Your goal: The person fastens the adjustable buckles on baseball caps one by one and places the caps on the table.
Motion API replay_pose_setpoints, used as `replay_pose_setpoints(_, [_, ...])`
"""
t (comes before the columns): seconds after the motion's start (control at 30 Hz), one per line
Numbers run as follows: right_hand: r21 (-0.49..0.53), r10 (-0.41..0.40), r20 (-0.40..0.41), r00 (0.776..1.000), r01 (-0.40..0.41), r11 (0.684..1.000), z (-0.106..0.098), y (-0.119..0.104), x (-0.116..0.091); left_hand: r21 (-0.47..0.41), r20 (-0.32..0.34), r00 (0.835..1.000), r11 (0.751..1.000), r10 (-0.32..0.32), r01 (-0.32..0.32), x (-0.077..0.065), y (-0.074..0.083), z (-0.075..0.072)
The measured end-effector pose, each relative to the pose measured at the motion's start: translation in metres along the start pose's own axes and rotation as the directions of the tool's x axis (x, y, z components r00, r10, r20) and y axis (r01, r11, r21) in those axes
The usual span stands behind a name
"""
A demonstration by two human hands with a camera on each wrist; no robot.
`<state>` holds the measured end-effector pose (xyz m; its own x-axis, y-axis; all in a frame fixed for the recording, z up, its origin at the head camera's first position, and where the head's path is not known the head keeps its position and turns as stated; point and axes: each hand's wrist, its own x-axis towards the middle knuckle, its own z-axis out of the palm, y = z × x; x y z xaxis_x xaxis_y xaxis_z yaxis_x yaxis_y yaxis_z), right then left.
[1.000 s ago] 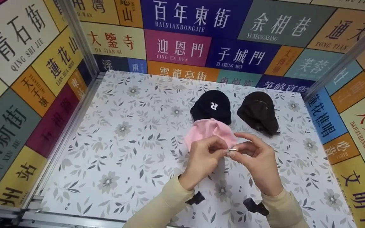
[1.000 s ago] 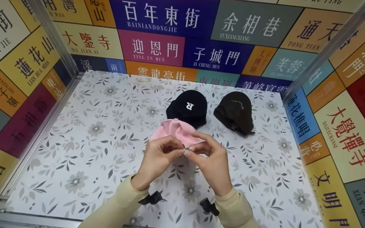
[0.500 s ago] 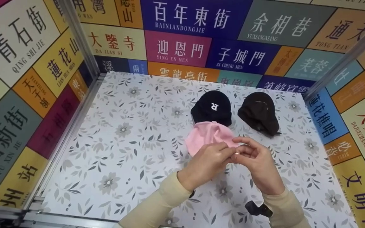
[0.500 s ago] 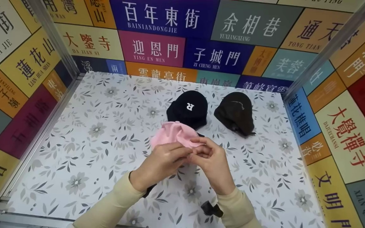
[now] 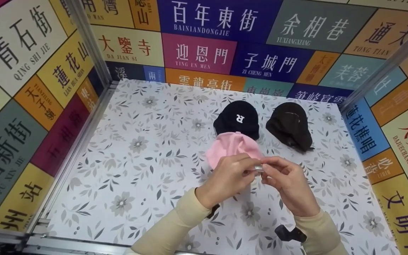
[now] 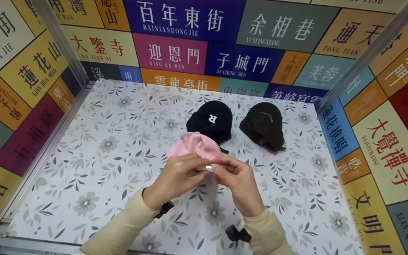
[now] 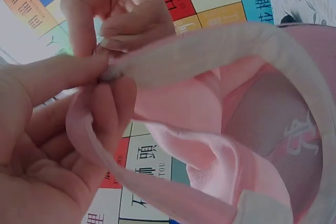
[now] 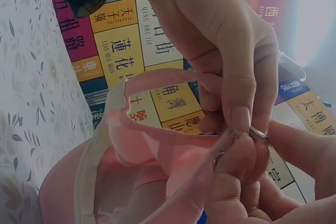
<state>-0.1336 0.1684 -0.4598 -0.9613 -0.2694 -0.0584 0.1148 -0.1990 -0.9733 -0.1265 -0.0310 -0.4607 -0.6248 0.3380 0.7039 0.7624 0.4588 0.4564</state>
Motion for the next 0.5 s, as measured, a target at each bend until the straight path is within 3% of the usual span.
replay_pose_setpoints(0.17, [-0.037, -0.009, 0.010, 1.000, 0.009, 0.999, -0.0026, 0.0027, 0.0005, -0.004, -0.012, 0.999, 1.000, -0.030, 0.030, 0.0016, -0.0007, -0.0010])
replay_pose_setpoints(0.33, [-0.131, -0.119, 0.055, 0.991, 0.125, 0.984, -0.0066, 0.0038, -0.0002, -0.005, 0.050, 0.998, 1.000, -0.029, 0.030, 0.0028, 0.0003, -0.0023])
replay_pose_setpoints(0.5, [-0.224, -0.233, 0.125, 0.965, 0.256, 0.941, -0.0085, 0.0019, -0.0005, -0.031, 0.064, 0.998, 0.999, -0.029, 0.031, 0.0044, -0.0002, -0.0040])
